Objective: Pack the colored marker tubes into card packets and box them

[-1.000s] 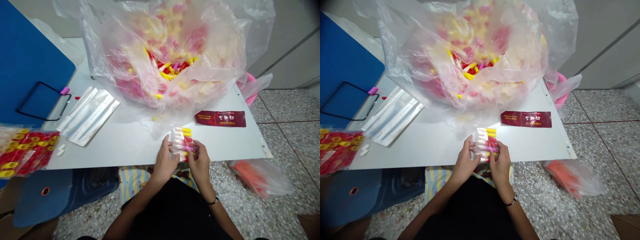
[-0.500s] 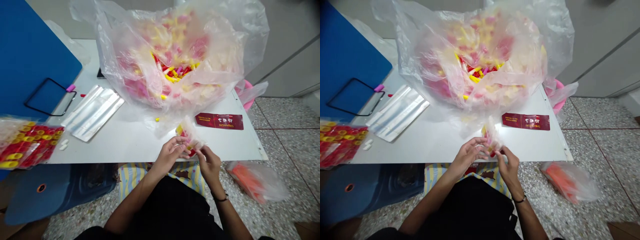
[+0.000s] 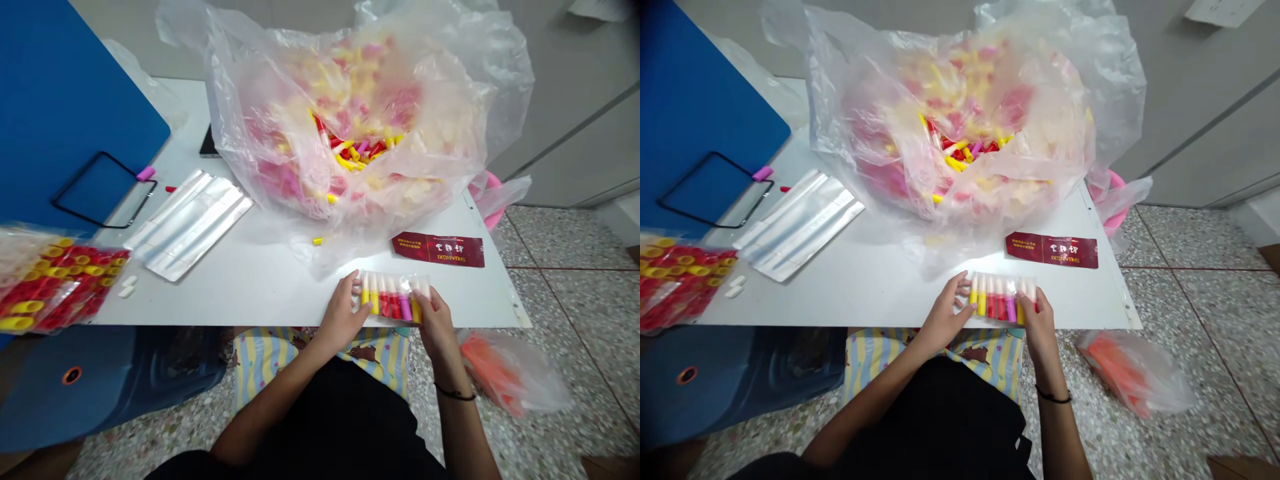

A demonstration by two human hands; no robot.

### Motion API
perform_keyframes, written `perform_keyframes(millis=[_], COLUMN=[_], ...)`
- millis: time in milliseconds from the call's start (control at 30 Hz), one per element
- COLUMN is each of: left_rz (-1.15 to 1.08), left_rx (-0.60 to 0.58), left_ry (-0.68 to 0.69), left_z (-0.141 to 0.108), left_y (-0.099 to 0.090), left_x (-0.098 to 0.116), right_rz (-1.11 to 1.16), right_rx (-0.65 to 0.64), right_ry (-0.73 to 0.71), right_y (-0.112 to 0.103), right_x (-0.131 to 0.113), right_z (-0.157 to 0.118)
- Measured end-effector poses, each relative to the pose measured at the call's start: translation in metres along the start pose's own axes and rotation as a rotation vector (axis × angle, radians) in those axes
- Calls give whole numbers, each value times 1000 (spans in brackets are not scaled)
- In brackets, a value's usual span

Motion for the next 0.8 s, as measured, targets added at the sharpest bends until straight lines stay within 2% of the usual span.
perform_keyframes(millis=[67, 167, 233, 267, 400, 500, 667, 800], left_rz=[55, 257, 317, 315, 255, 184, 103, 113], left_rx=[74, 154, 78, 3, -281, -355, -286, -172], left_ry=[15, 157, 222, 203, -19, -69, -101, -123], left_z=[-5, -12, -14, -14, -17, -21, -20, -18], left_y=[-7, -23, -28, -30, -42, -55, -67, -72], left_x=[4, 30, 47, 50, 39, 28, 13, 8], right_rz=[-106, -192, -221, -232, -293, -358, -424, -422], right_rx=[-65, -206, -334, -400, -562, -633, -734, -758], right_ry=[-20, -61, -56, -48, -51, -71, -107, -108], right_y=[1, 12, 27, 35, 70, 96, 131, 143], right_x=[-4, -13, -18, -21, -32, -36, -38, -38], right_z=[0, -4, -11, -15, -28, -31, -33, -31])
Point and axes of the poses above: each hand's wrist, its own z-axis towards the middle knuckle, its own y-axis out of the palm, x = y × z, the point moved 8 cm from there along z, towards the middle knuckle, and after that the axes turned 5 degrees about z, right-handed, at the moved point
